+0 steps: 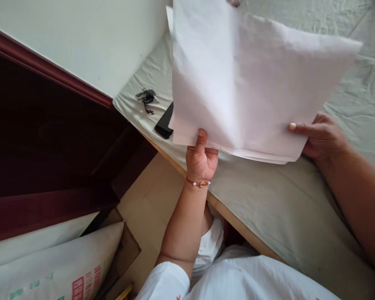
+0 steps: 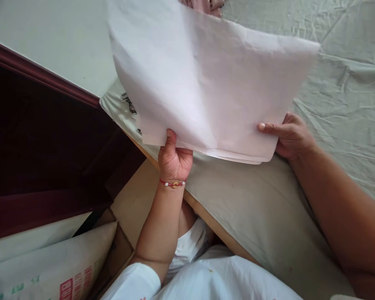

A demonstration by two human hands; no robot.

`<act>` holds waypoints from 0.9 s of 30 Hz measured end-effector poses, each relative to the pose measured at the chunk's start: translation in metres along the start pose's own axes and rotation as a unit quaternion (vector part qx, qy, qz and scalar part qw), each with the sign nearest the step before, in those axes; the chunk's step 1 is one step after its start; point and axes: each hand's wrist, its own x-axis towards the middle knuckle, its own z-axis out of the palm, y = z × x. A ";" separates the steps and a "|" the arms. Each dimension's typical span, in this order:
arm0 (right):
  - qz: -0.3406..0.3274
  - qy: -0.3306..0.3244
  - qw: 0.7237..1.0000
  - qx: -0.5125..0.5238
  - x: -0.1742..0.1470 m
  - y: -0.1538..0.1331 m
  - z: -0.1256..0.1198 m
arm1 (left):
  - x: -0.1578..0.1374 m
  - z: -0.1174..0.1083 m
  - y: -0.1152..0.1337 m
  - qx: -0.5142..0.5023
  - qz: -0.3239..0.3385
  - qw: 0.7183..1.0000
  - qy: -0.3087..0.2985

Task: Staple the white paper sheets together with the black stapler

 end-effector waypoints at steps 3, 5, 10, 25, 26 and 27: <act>-0.036 0.015 0.999 0.007 0.001 0.000 -0.004 | 0.008 -0.018 0.003 0.024 0.013 1.000 -0.006; -0.064 0.031 0.997 0.006 0.002 -0.001 -0.006 | 0.016 -0.029 0.007 0.050 0.013 0.999 0.001; -0.075 0.035 0.996 -0.032 0.002 -0.005 -0.010 | 0.030 -0.045 0.016 0.099 0.052 0.994 0.014; -0.053 0.024 0.996 -0.075 0.000 -0.009 -0.021 | 0.029 -0.064 0.024 0.155 -0.066 0.978 -0.123; -0.049 0.020 0.995 -0.082 -0.001 -0.010 -0.023 | 0.029 -0.063 0.024 0.160 -0.063 0.977 -0.130; -0.046 0.018 0.995 -0.090 -0.001 -0.009 -0.024 | 0.029 -0.063 0.024 0.163 -0.059 0.976 -0.133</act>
